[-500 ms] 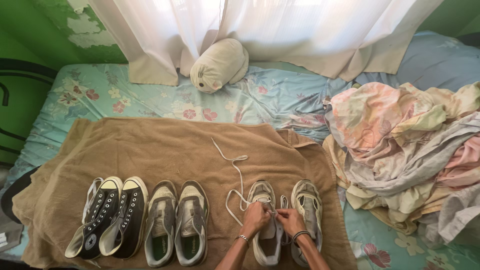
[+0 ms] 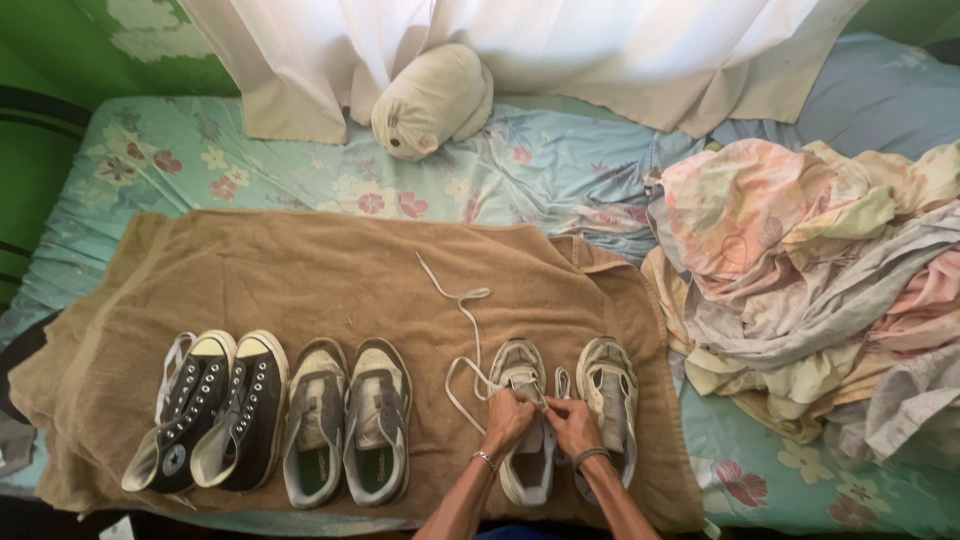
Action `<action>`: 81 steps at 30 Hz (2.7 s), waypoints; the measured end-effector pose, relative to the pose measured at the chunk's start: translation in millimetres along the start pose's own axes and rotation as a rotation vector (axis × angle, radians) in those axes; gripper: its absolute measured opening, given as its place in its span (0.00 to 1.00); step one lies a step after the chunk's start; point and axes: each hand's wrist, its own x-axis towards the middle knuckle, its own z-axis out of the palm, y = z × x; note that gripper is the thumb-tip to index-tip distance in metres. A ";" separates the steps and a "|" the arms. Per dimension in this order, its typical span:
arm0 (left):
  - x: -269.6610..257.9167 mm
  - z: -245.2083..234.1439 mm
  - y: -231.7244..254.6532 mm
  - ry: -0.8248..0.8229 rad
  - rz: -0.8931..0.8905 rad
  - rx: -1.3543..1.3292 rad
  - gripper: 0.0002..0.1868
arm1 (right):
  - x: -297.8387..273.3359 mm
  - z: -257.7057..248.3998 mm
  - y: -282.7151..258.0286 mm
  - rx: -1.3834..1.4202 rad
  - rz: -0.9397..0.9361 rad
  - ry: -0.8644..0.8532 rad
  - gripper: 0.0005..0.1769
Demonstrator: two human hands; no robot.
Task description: The person removes the laces from a pair of white sneakers and then re-laces them by threading the laces through the eyelets and tying a knot. The shoes are placed on a brown towel on a bed.
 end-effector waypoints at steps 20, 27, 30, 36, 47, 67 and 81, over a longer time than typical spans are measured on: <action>-15.0 -10.2 11.6 -0.002 0.260 0.129 0.10 | -1.4 23.7 39.0 0.050 0.028 0.033 0.18; -25.4 -9.0 14.5 0.051 0.267 0.112 0.13 | 12.5 31.8 54.3 0.254 0.171 0.077 0.15; -33.2 -14.2 12.0 0.056 0.226 0.045 0.13 | 7.6 28.0 38.5 0.299 0.187 0.035 0.15; -34.3 -18.5 19.2 0.074 0.248 0.100 0.13 | 7.8 17.8 20.0 0.139 0.108 0.027 0.15; -51.2 -36.7 28.7 0.186 0.140 0.205 0.23 | 19.7 19.3 51.2 -0.135 0.156 0.060 0.19; -52.8 -30.1 32.1 0.206 0.538 0.336 0.12 | -16.7 -6.2 -34.8 -0.105 0.003 0.035 0.10; -39.5 3.7 29.9 0.193 0.489 0.350 0.09 | 1.1 2.1 15.0 -0.140 -0.044 0.068 0.10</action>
